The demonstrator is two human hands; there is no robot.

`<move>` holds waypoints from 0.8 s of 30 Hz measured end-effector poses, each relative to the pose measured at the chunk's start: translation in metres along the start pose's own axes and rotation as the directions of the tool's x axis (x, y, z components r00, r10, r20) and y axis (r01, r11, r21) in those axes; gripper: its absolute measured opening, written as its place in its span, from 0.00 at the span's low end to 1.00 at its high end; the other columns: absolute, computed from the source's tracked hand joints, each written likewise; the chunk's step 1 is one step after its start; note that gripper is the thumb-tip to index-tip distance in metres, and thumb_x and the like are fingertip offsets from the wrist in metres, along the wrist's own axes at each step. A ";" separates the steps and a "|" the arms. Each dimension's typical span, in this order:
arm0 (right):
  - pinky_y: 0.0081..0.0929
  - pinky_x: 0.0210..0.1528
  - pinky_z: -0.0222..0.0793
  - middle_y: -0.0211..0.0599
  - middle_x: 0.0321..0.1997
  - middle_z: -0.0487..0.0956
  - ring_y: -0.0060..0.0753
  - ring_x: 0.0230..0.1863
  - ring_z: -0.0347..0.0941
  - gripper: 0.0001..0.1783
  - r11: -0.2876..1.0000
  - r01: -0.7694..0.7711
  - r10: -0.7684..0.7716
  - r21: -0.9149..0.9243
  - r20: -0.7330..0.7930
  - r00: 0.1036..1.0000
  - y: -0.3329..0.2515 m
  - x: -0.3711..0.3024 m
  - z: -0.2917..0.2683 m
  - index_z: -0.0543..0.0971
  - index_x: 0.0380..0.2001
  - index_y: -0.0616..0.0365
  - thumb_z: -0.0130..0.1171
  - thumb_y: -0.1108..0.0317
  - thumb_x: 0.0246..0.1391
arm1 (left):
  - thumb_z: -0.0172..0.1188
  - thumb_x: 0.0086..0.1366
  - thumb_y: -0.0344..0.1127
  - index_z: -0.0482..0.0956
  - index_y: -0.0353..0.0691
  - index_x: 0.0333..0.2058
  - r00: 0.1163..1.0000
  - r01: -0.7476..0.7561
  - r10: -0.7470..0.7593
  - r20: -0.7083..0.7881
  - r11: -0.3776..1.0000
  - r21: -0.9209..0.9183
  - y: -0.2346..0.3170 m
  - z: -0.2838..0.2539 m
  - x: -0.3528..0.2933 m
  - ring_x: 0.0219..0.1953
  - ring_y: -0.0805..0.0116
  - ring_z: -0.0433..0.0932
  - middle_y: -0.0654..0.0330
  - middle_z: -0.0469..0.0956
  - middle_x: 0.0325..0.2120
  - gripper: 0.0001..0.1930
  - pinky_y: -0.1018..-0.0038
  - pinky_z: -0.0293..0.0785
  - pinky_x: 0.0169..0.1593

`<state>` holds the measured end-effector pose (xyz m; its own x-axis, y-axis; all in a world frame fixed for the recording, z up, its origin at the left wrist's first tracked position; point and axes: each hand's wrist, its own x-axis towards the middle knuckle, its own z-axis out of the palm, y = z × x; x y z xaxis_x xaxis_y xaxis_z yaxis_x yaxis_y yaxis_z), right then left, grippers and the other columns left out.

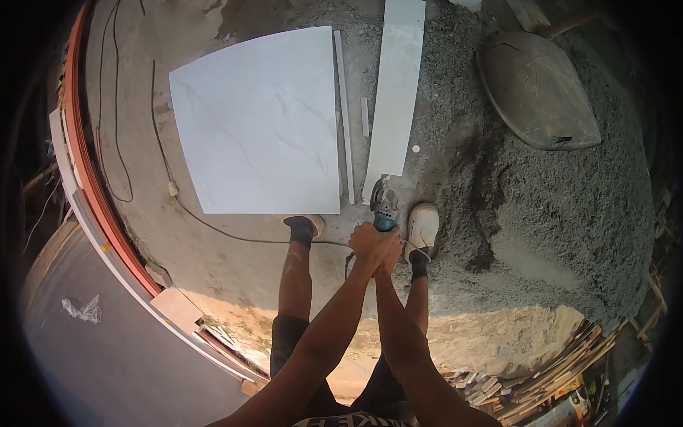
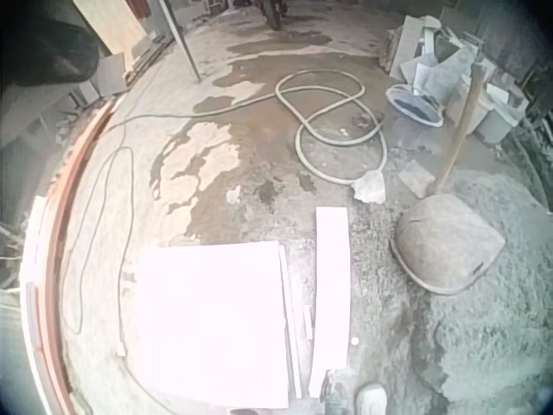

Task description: The person holds a power grinder and makes a long straight cut along the edge of a white ceramic tile while standing outdoors near a pile of sand.

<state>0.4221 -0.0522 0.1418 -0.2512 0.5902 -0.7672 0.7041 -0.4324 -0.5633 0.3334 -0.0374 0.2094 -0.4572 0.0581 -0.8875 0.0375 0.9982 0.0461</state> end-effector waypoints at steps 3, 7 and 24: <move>0.33 0.33 0.70 0.37 0.29 0.79 0.33 0.27 0.74 0.18 1.000 -0.006 0.006 -0.007 -0.016 1.000 0.012 -0.010 -0.008 0.76 0.36 0.62 0.66 0.62 0.46 | 0.71 0.42 0.72 0.85 0.32 0.35 1.000 0.018 -0.018 -0.002 1.000 0.022 0.005 0.000 0.000 0.41 0.45 0.85 0.44 0.84 0.36 0.41 0.58 0.82 0.46; 0.33 0.33 0.71 0.37 0.29 0.79 0.33 0.27 0.74 0.18 0.999 -0.025 0.026 0.037 -0.016 1.000 0.008 -0.019 -0.002 0.76 0.37 0.63 0.66 0.62 0.45 | 0.71 0.42 0.71 0.84 0.31 0.37 0.999 0.005 -0.004 -0.039 0.999 0.046 0.001 0.000 0.006 0.41 0.45 0.85 0.44 0.83 0.37 0.42 0.57 0.81 0.46; 0.35 0.34 0.73 0.41 0.33 0.80 0.35 0.28 0.75 0.23 0.930 -0.146 0.225 0.338 -0.208 0.952 0.006 0.041 -0.042 0.77 0.40 0.65 0.69 0.64 0.40 | 0.73 0.53 0.61 0.78 0.23 0.47 0.922 -0.337 0.215 -0.322 0.855 -0.394 -0.053 0.009 -0.022 0.49 0.52 0.82 0.38 0.81 0.45 0.41 0.63 0.77 0.53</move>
<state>0.4439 -0.0015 0.1198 0.0569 0.6062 -0.7933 0.4669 -0.7185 -0.5155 0.3494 -0.0919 0.2224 -0.6998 0.2725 -0.6603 -0.1634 0.8387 0.5194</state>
